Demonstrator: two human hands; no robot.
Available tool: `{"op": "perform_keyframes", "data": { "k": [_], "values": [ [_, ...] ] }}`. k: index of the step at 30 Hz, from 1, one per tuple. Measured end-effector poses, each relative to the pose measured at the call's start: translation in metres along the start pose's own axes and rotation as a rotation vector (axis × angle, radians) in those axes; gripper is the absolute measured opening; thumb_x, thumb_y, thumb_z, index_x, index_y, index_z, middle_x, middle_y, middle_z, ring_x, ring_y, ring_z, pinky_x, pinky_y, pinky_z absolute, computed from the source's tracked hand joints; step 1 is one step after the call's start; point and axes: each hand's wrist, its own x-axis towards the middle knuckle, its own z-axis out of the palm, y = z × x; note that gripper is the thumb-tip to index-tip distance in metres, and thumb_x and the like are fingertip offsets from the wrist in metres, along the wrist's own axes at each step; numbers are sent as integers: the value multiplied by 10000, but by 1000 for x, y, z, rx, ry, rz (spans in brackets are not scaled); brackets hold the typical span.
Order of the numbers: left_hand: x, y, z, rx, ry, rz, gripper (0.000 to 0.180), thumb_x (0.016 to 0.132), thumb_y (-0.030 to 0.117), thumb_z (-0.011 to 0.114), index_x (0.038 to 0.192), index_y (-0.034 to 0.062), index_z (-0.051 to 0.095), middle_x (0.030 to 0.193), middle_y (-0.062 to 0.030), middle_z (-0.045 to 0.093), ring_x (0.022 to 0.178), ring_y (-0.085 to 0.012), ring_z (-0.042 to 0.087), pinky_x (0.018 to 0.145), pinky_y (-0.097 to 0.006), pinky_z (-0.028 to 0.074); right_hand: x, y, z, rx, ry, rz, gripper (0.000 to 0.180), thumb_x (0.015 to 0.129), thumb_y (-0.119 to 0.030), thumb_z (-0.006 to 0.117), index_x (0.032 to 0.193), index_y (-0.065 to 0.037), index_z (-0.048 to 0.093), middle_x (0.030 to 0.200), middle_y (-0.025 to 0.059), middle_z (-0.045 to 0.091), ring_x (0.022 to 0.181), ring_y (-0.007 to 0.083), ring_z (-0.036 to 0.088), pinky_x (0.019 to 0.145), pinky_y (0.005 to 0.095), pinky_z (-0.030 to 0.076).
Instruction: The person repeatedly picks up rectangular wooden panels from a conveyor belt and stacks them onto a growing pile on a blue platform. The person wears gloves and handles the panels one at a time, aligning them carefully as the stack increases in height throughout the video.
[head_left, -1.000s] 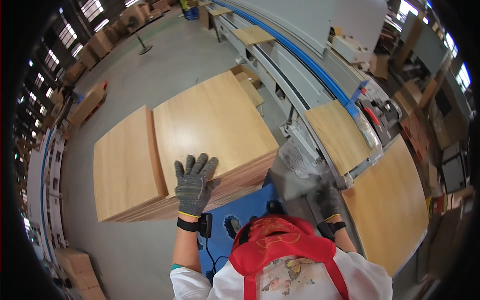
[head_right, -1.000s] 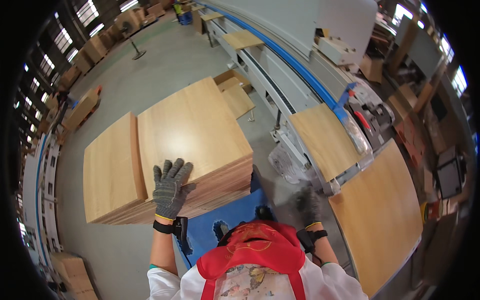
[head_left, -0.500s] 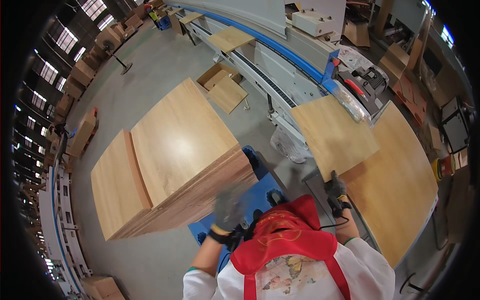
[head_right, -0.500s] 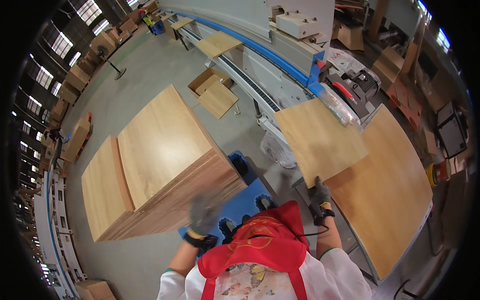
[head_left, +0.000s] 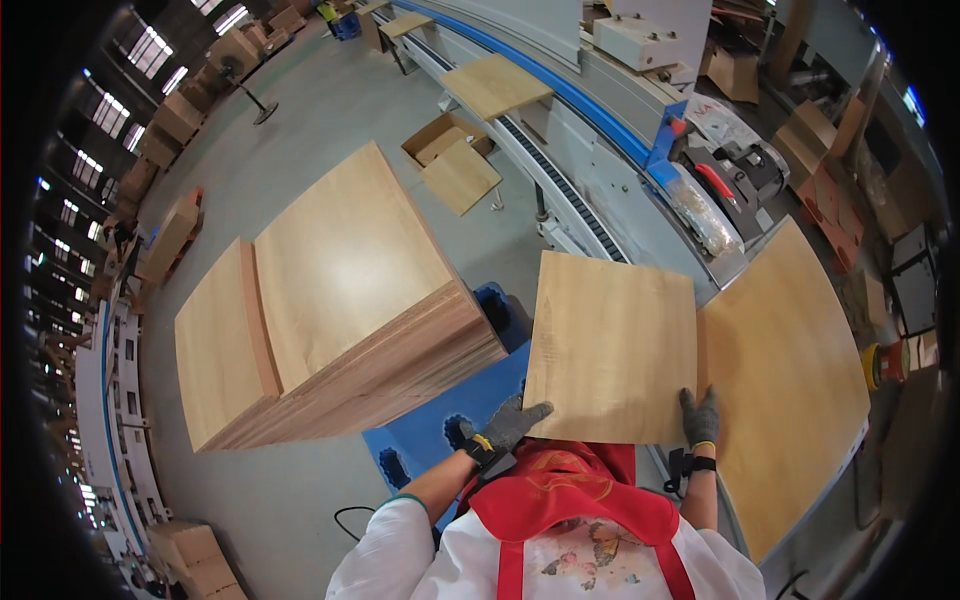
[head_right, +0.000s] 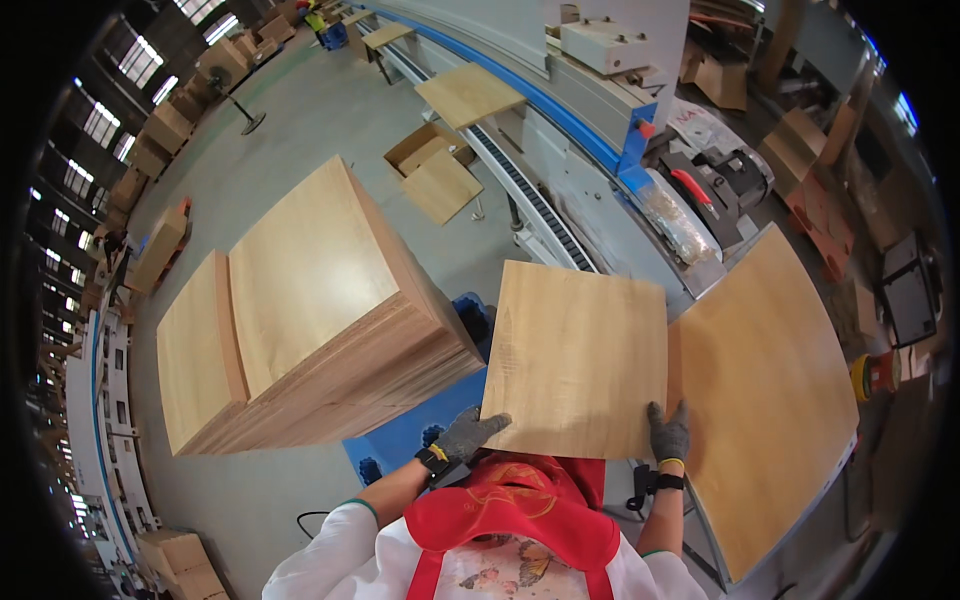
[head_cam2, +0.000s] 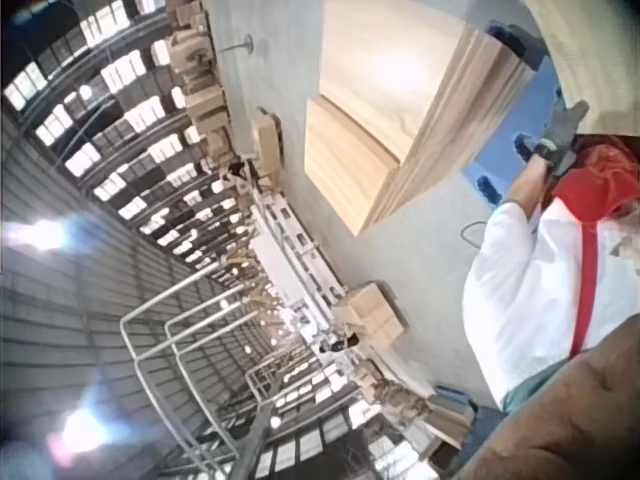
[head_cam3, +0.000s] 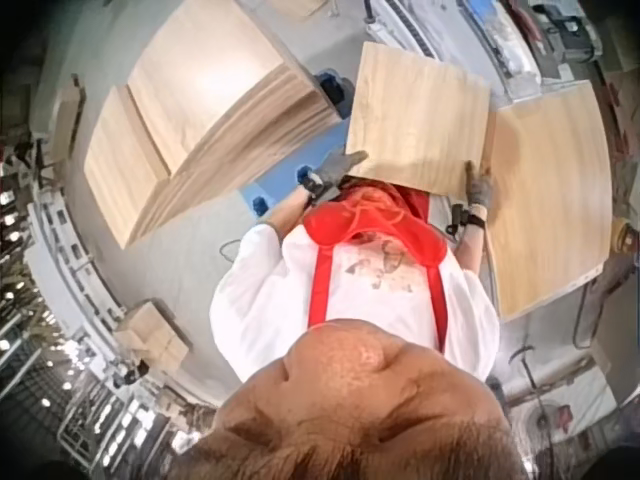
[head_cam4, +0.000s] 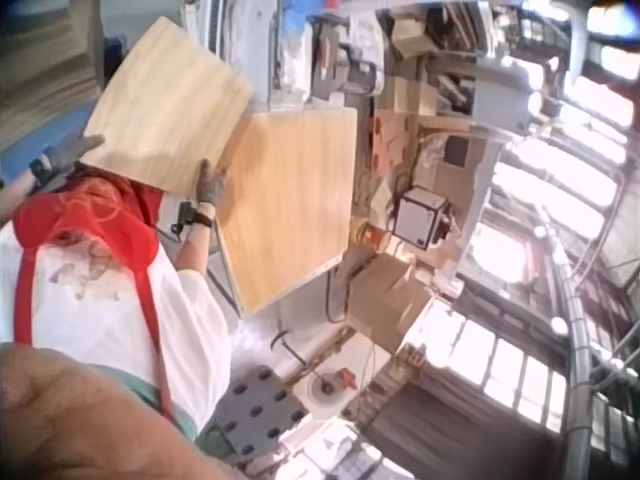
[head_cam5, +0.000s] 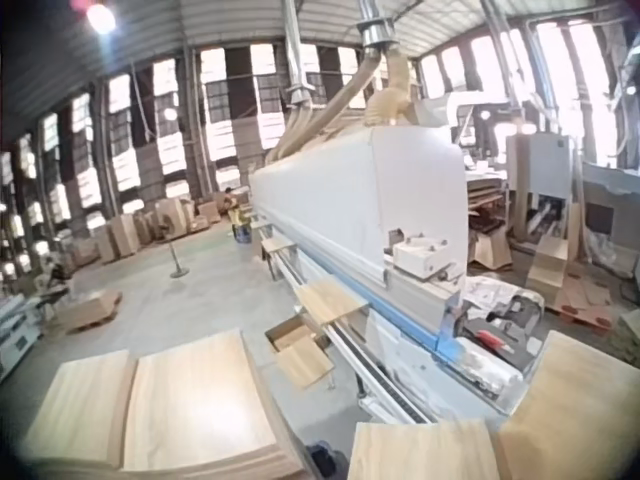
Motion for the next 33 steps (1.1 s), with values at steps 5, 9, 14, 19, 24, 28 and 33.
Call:
{"op": "perform_keyframes", "data": {
  "k": [5, 9, 14, 19, 24, 28, 33],
  "values": [
    [-50, 91, -8, 207, -27, 102, 457, 905, 322, 691, 1206, -13, 616, 1014, -80, 699, 843, -112, 611, 743, -288, 493, -7, 20, 29, 360, -439, 46, 553, 952, -459, 581, 1195, 37, 595, 1063, 113, 670, 922, 193, 610, 832, 352, 496],
    [-117, 127, -32, 437, 248, 286, 474, 870, 345, 719, 1178, -4, 629, 957, -123, 705, 852, -144, 617, 765, -327, 500, -31, -63, 33, 564, -466, -197, 580, 951, -477, 574, 1207, 44, 581, 1092, 97, 647, 977, 189, 582, 872, 350, 471],
    [-188, 182, -72, 454, 651, 411, 679, 803, 406, 757, 1321, 29, 531, 1164, -174, 644, 1035, -266, 635, 906, -390, 483, -33, -234, 0, 641, -673, -414, 385, 945, -238, 608, 1219, 32, 588, 1097, 76, 651, 975, 198, 597, 857, 345, 490],
    [-203, 181, -117, 1494, 895, 526, 819, 662, 437, 807, 1357, 115, 517, 1396, -160, 504, 1339, -326, 424, 1166, -545, 199, -35, -385, 28, 306, -656, -1127, 400, 931, -304, 638, 1142, 36, 626, 997, 146, 689, 873, 219, 644, 793, 337, 506],
    [-171, 158, -187, 1409, 870, 633, 664, 707, 335, 784, 1315, 173, 571, 1370, -99, 543, 1286, -325, 479, 1156, -507, 246, -72, -464, 91, 217, -782, -1002, 512, 930, -388, 618, 1209, 39, 576, 1117, 228, 645, 1036, 319, 614, 895, 389, 469],
    [-180, 156, -227, 1320, 911, 625, 615, 693, 276, 797, 1269, 162, 611, 1325, -89, 581, 1270, -323, 496, 1146, -509, 263, -112, -496, 105, 166, -774, -1071, 554, 940, -407, 592, 1252, 46, 529, 1130, 259, 635, 1050, 349, 615, 905, 402, 463],
    [-180, 152, -246, 1306, 915, 638, 612, 684, 259, 801, 1261, 166, 618, 1313, -102, 588, 1251, -325, 513, 1133, -520, 283, -110, -505, 129, 123, -788, -1110, 610, 966, -424, 544, 1339, 50, 460, 1185, 241, 623, 1099, 305, 602, 967, 368, 441]
  ]
}}
